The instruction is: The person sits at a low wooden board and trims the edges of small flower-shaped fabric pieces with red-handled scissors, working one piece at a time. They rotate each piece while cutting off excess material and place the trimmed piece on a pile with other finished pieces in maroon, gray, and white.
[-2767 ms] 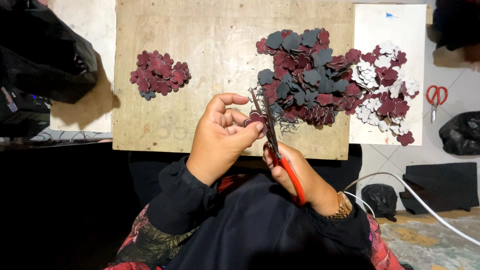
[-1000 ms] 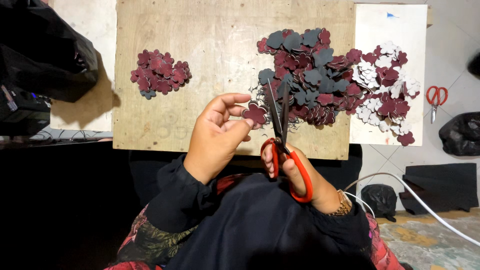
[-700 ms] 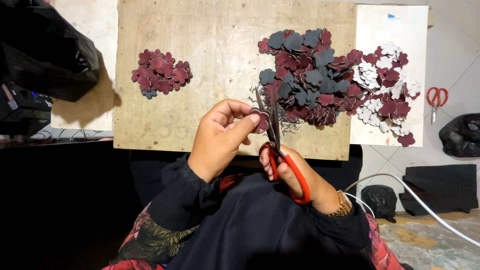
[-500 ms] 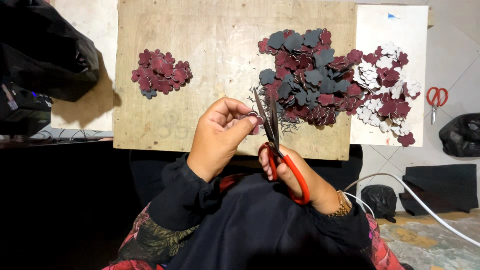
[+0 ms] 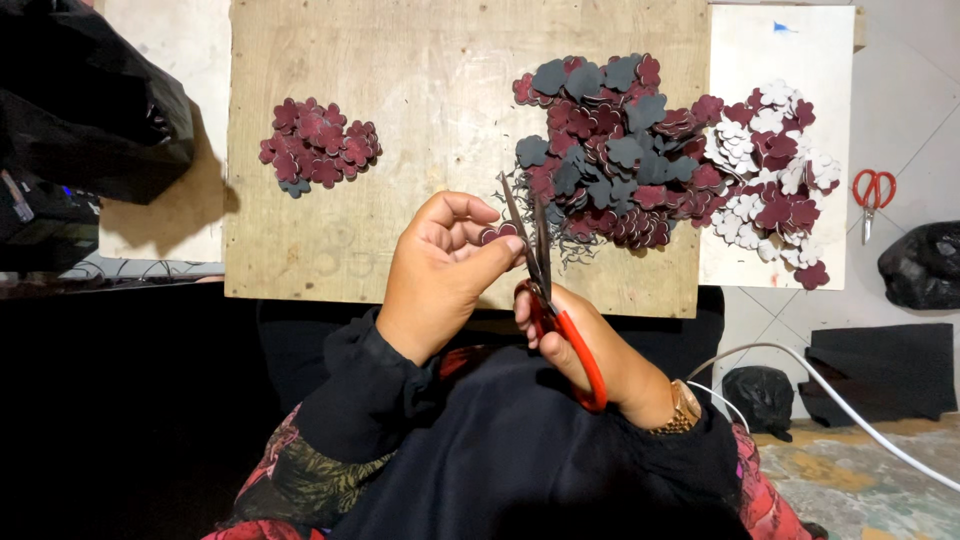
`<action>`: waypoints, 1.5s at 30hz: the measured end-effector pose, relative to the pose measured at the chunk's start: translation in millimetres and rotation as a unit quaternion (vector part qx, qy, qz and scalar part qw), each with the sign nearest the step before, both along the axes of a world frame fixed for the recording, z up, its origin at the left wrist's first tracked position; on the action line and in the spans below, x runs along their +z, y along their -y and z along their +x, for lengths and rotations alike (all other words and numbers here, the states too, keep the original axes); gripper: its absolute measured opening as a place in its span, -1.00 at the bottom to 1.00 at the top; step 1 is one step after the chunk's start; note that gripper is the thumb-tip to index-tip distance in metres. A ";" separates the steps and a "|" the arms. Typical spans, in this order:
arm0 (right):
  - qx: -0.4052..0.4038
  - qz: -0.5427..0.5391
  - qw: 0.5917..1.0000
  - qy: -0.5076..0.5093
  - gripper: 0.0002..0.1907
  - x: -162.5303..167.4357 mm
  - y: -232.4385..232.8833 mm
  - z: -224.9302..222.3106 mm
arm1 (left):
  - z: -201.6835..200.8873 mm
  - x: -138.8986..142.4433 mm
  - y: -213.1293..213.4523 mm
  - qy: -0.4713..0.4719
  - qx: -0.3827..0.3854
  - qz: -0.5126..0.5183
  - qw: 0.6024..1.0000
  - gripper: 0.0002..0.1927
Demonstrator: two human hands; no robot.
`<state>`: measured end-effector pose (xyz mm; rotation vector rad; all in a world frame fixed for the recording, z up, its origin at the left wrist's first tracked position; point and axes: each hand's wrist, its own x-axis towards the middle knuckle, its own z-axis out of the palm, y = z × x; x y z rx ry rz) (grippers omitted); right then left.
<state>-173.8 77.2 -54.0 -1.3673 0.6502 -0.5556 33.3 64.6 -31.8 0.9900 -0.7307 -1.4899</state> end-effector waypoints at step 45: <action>-0.039 0.039 0.998 -0.016 -0.31 -4.1 -2.5 -6.1 | -5.0 4.3 3.6 0.015 0.020 -0.008 1.000 -0.56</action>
